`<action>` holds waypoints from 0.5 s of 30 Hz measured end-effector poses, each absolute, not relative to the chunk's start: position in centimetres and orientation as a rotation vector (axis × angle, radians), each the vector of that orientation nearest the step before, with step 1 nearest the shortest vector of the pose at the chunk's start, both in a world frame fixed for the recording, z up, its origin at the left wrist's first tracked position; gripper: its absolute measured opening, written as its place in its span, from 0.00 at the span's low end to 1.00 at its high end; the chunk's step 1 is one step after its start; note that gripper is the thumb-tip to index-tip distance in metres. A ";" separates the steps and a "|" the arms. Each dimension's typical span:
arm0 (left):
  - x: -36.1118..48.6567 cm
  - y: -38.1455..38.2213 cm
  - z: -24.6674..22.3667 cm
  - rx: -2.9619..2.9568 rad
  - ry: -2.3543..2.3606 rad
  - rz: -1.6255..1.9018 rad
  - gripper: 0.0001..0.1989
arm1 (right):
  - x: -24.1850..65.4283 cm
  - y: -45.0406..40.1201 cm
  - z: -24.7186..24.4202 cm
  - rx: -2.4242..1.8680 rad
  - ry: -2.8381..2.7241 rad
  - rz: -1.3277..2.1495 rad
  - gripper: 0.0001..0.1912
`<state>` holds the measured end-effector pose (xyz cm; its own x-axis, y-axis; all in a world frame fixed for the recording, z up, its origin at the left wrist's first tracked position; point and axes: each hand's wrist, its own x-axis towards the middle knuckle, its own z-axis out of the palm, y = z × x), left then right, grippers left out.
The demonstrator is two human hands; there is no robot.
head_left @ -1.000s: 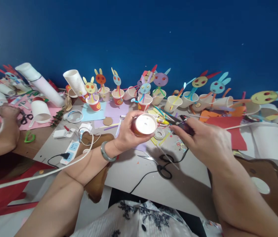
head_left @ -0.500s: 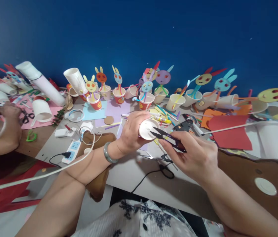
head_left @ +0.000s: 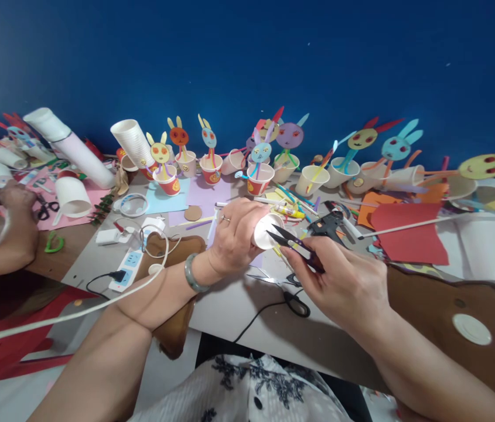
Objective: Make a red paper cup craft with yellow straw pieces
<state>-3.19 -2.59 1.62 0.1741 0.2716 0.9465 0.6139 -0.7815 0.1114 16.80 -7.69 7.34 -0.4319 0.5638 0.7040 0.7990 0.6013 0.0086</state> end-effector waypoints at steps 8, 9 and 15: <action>-3.1 -2.8 1.7 -2.200 -0.882 -1.662 0.27 | 16.6 -7.9 7.4 -1.053 -2.147 -0.515 0.14; -3.1 -2.8 1.8 -2.193 -0.880 -1.665 0.27 | 16.6 -7.9 7.4 -1.053 -2.146 -0.516 0.14; -2.9 -2.7 1.9 -2.169 -0.892 -1.694 0.28 | 16.7 -7.8 7.3 -1.050 -2.145 -0.488 0.15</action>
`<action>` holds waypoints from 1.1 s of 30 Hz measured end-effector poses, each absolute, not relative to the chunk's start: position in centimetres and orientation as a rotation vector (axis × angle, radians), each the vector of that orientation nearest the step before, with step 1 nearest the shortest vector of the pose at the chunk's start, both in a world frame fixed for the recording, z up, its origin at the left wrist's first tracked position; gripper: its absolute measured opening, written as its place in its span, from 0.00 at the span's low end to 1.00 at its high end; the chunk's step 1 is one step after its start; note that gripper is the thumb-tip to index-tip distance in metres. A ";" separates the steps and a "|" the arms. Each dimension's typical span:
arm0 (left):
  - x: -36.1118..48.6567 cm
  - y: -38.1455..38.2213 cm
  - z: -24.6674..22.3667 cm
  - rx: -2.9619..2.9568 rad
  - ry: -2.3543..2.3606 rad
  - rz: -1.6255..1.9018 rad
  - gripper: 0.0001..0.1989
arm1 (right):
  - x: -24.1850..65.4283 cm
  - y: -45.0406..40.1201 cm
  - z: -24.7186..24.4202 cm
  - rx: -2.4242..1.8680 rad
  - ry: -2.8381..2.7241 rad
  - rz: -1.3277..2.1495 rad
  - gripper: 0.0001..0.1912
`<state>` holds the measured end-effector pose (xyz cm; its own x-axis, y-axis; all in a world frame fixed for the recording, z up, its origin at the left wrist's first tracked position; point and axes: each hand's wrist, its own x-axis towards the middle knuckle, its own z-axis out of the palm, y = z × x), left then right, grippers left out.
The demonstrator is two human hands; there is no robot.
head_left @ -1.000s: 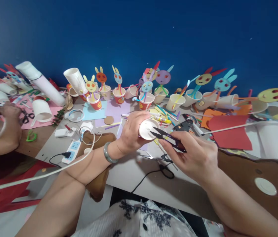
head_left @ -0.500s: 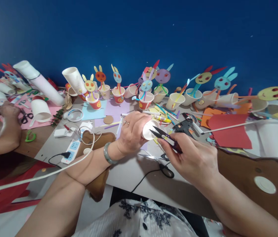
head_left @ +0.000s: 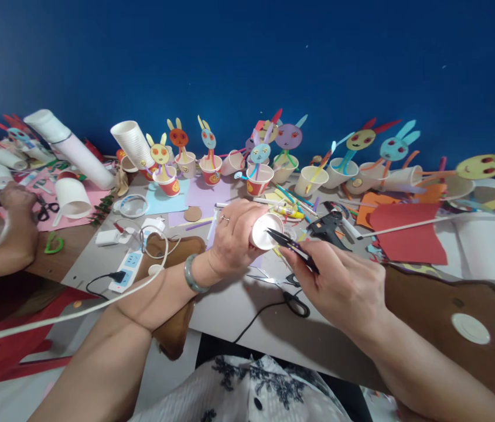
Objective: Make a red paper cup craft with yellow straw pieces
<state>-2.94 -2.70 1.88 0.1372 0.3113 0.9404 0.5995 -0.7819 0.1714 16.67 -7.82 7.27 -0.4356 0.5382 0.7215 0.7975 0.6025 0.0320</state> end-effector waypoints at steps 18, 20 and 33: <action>-2.9 -2.7 1.6 -2.240 -0.928 -1.737 0.30 | 17.3 -7.0 7.1 -0.944 -2.217 -0.617 0.13; -2.8 -2.6 1.7 -2.240 -0.947 -1.709 0.30 | 17.4 -6.9 7.2 -0.948 -2.222 -0.617 0.13; -2.8 -2.5 2.0 -2.307 -0.844 -1.741 0.29 | 17.9 -6.8 7.8 -1.010 -2.220 -0.460 0.17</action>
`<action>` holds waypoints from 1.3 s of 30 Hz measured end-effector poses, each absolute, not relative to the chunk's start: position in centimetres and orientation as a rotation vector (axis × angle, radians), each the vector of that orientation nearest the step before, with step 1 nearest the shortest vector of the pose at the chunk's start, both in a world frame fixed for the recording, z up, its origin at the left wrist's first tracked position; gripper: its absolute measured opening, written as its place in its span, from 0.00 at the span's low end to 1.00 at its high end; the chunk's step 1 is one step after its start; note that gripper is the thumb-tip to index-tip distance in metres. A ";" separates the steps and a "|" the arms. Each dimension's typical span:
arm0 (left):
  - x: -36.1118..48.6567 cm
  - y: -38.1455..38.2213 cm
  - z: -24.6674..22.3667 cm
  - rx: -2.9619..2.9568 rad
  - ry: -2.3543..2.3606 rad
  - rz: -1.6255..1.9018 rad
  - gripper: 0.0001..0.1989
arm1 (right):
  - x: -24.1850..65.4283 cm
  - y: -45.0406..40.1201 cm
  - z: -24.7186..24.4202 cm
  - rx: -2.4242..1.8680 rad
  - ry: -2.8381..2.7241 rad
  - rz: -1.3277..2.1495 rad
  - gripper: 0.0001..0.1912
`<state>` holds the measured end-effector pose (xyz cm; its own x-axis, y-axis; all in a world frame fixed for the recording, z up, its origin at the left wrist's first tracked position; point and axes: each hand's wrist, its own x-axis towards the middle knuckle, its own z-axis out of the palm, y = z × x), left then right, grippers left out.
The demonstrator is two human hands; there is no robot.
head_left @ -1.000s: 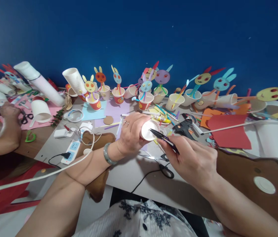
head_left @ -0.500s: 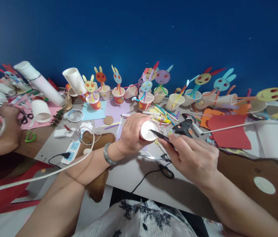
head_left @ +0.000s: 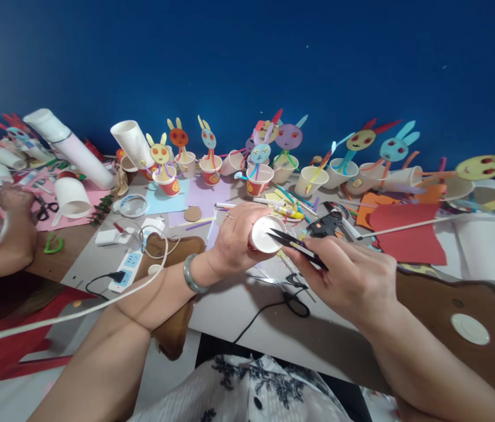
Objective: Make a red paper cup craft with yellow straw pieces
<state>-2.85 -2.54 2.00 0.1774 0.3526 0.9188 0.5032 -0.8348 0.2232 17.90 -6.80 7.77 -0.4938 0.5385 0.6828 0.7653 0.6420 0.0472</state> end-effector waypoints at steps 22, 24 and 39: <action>-2.8 -2.6 2.2 -2.406 -0.737 -1.791 0.32 | 18.6 -6.4 8.7 -0.899 -2.259 -0.463 0.19; -2.8 -2.5 2.0 -2.432 -0.738 -1.800 0.33 | 18.7 -6.4 8.7 -0.902 -2.278 -0.477 0.19; -2.7 -2.4 1.4 -2.550 -0.724 -1.821 0.38 | 19.3 -6.5 9.0 -0.892 -2.347 -0.485 0.17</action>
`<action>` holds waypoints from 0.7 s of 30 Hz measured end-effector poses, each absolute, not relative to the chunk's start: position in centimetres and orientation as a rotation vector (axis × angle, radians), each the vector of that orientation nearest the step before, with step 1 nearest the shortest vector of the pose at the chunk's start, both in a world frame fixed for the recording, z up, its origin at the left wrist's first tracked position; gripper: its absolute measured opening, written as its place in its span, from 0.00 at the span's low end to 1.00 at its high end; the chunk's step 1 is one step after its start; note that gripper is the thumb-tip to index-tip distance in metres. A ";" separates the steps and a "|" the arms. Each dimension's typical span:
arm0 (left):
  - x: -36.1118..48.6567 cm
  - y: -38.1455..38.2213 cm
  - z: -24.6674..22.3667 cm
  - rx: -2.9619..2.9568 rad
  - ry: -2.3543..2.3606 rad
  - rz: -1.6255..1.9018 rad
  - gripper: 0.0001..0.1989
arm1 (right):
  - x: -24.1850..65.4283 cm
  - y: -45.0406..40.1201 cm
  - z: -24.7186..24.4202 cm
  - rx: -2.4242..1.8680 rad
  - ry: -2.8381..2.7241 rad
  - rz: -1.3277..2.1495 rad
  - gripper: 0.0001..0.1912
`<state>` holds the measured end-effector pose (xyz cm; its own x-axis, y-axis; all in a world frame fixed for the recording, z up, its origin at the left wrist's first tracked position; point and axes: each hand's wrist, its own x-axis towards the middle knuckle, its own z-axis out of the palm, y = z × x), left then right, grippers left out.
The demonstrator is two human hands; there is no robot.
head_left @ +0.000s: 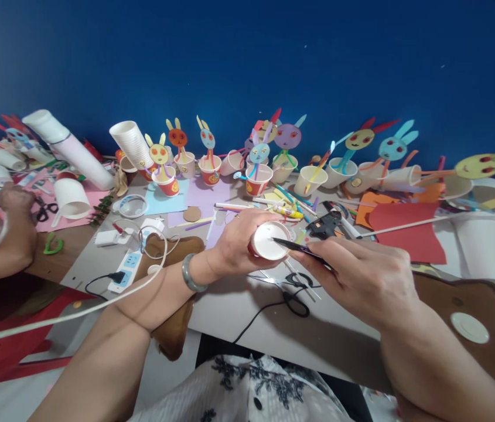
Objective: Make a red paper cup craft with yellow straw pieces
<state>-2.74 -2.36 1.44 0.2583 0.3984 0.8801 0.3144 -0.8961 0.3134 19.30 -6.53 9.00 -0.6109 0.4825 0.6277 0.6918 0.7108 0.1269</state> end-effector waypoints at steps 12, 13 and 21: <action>-3.2 -2.1 3.0 2.425 0.469 1.500 0.34 | 20.0 -6.4 9.5 -0.912 -2.383 -0.418 0.16; -3.2 -2.1 3.1 2.420 0.458 1.483 0.34 | 20.1 -6.4 9.5 -0.893 -2.386 -0.433 0.16; -3.7 -2.3 3.5 2.436 0.420 1.347 0.38 | 20.4 -6.6 9.6 -0.925 -2.440 -0.298 0.19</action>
<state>-3.74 -2.25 3.48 0.5110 0.4046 0.7584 0.0978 -0.9039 0.4164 20.40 -6.56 9.55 -0.6379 0.5561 0.5328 0.6680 0.7438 0.0235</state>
